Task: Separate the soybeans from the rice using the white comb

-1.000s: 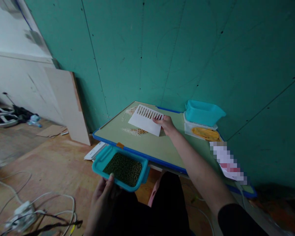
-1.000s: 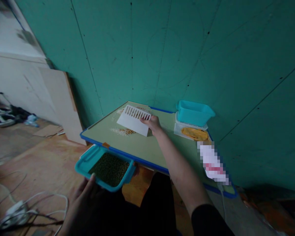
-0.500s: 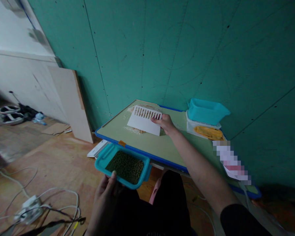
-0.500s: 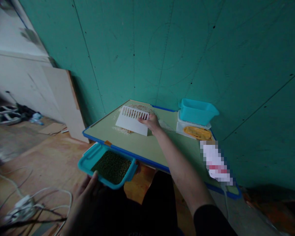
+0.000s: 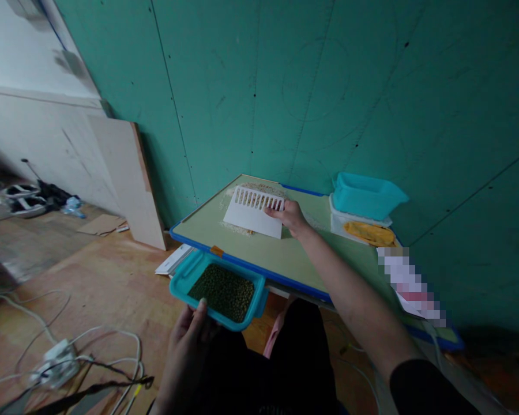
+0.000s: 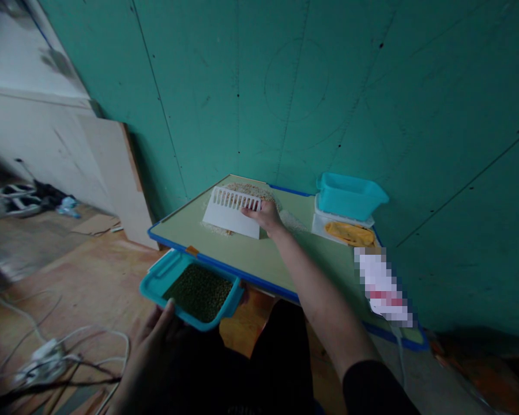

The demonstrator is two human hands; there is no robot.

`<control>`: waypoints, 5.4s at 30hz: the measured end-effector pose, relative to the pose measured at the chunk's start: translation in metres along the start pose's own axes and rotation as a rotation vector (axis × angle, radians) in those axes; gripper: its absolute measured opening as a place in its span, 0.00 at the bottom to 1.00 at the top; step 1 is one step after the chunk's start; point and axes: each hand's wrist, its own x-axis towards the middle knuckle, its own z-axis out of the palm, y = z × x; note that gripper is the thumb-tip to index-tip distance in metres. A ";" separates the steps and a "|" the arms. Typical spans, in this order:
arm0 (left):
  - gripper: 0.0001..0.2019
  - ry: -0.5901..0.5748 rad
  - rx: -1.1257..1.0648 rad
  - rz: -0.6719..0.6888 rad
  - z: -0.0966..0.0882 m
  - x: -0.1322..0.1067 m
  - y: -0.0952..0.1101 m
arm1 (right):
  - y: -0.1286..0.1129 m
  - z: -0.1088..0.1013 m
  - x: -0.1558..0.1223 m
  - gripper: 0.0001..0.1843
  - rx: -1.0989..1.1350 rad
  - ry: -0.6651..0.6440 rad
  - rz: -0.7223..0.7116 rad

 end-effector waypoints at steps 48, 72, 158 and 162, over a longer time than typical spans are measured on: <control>0.16 -0.016 0.022 -0.007 -0.003 0.000 0.000 | -0.008 -0.001 -0.005 0.25 0.096 -0.010 0.100; 0.15 -0.024 0.029 0.008 -0.004 0.001 -0.001 | -0.011 0.006 -0.010 0.24 0.136 -0.126 0.145; 0.19 0.027 0.041 0.008 -0.002 0.002 -0.002 | -0.022 0.021 -0.032 0.24 0.061 -0.277 0.227; 0.21 0.013 0.026 -0.001 0.001 0.001 0.000 | -0.022 0.021 -0.032 0.24 0.061 -0.282 0.206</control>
